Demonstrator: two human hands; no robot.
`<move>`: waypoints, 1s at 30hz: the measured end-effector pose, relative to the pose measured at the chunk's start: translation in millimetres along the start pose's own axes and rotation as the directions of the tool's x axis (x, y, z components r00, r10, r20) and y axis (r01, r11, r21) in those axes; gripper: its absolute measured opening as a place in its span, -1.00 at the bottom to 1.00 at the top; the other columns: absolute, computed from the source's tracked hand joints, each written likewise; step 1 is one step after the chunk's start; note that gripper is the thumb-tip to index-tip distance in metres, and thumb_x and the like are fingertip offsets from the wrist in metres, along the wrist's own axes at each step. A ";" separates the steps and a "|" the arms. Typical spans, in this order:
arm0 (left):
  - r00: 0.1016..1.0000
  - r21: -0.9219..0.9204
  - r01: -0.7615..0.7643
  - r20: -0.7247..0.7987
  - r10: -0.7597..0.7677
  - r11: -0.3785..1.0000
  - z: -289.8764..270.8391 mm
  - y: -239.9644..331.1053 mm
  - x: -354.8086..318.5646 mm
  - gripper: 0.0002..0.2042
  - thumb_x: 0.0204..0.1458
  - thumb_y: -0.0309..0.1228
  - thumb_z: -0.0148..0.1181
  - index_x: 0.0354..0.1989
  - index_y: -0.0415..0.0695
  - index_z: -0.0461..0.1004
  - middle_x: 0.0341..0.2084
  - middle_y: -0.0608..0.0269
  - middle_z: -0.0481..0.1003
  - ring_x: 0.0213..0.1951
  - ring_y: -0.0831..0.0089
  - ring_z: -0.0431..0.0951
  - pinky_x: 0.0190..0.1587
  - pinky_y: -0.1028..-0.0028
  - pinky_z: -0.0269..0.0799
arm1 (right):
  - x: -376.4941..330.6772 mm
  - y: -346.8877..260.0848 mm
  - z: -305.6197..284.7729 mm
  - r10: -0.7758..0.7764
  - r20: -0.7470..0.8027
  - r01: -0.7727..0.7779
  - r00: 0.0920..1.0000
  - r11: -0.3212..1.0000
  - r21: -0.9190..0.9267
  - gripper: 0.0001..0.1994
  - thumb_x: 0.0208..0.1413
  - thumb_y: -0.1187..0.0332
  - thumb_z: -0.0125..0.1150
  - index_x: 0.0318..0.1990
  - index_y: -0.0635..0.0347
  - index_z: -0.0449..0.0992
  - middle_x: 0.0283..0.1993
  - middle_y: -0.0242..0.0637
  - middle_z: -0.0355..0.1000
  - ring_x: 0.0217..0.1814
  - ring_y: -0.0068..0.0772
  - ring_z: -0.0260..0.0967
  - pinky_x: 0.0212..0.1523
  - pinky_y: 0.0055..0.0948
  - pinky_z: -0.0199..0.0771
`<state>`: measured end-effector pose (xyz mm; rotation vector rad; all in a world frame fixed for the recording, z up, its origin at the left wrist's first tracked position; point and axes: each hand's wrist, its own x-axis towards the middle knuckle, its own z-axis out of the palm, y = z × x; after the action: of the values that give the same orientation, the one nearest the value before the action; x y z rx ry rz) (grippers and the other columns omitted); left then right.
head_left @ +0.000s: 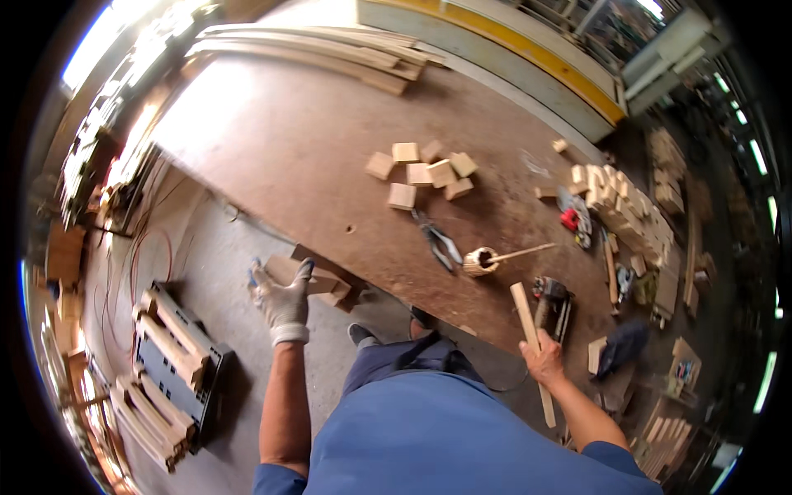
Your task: The person assembles small wooden blocks on a workbench. They use a brush to apply glue to the blocks and a power drill to fasten them together. The person also handles a plastic bag containing additional blocks.
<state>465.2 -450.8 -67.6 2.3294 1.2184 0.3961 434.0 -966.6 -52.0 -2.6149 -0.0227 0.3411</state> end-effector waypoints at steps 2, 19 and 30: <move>0.996 0.038 -0.051 0.070 0.049 0.998 3.0 1.3 0.3 -0.01 -0.18 -0.12 0.59 0.40 -0.34 0.20 0.39 -0.32 0.16 0.43 -0.16 0.11 0.44 0.09 0.11 | 3.2 40.5 -3.1 0.144 -0.159 -0.145 0.977 0.989 0.008 -0.71 0.11 0.24 0.36 -0.17 0.23 0.47 -0.37 0.15 0.50 -0.26 0.29 0.53 -0.26 0.04 0.51; 0.620 0.034 -0.721 0.476 0.624 0.692 -35.9 -4.3 24.4 -0.17 -0.19 -0.57 0.34 0.39 0.20 0.33 0.42 -0.29 0.11 0.33 -0.23 0.28 0.36 0.03 0.27 | 125.7 183.5 -34.7 0.048 -0.356 -0.197 0.933 0.897 -0.395 -0.86 0.13 0.45 0.26 -0.17 0.24 0.53 -0.22 0.07 0.52 -0.12 0.19 0.49 -0.09 0.01 0.47; 0.713 -0.022 -0.616 0.410 0.569 0.787 -36.6 -0.5 17.7 0.09 -0.39 -0.30 0.67 0.46 -0.02 0.18 0.40 -0.27 0.16 0.40 -0.23 0.18 0.42 -0.02 0.16 | 150.2 -128.5 50.0 -0.572 -0.182 0.589 0.800 0.806 0.054 -0.86 0.03 0.41 0.40 -0.27 0.19 0.60 -0.31 -0.14 0.50 -0.31 0.01 0.52 -0.29 -0.15 0.53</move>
<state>458.0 -425.7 -36.4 2.6946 0.2720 0.0360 573.2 -818.4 -67.8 -2.3660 -0.7226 -0.0862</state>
